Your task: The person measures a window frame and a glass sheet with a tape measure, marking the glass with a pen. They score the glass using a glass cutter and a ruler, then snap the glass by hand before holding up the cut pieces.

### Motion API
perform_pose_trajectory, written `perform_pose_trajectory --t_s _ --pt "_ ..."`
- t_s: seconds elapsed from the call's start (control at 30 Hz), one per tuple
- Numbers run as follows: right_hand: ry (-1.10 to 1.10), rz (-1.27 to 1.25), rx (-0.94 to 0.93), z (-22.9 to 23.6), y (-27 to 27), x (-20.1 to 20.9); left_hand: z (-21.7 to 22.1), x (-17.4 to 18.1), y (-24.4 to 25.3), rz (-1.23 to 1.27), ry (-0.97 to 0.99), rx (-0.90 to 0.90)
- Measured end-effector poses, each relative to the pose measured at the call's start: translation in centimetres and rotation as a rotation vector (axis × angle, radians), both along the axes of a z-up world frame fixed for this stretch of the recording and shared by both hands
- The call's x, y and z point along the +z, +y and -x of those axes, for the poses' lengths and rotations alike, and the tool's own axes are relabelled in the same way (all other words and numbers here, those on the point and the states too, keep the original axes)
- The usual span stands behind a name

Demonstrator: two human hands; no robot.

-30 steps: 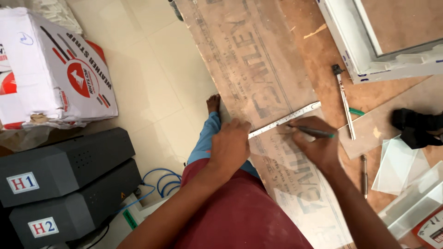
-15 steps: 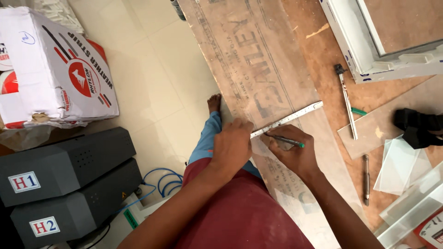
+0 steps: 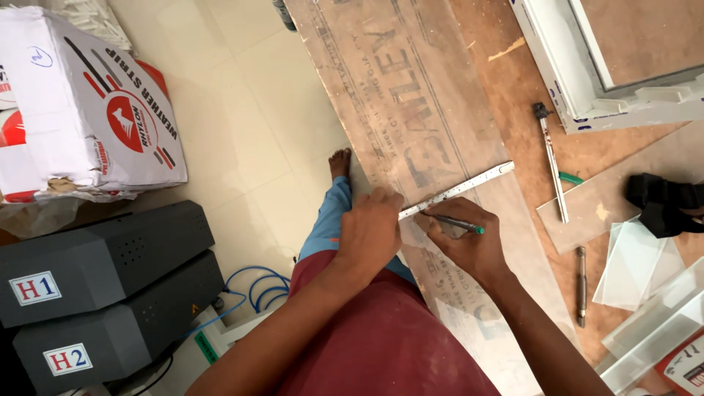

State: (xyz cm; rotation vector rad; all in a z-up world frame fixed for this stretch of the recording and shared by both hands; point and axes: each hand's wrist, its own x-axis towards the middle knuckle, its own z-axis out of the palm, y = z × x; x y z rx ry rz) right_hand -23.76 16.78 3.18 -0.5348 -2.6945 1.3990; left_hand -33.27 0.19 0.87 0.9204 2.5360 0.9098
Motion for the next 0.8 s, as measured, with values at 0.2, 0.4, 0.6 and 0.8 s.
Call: perform_pose_trajectory --t_s 0.2,0.4,0.6,0.8 --pt "-0.002 -0.005 0.003 0.0 0.1 -0.3 0.1 -0.2 0.0 0.015 -0.003 -0.011" --pt "0.055 0.009 -0.042 -1.1 -0.4 -0.6 0.7 -0.5 0.0 0.009 0.036 -0.038" --pt "0.083 0.063 -0.154 -0.6 -1.0 -0.4 5.7 1.4 0.4 -0.028 0.006 -0.006" --pt "0.142 0.026 -0.209 4.0 -0.6 0.2 12.0 1.3 1.2 -0.055 0.004 0.002"
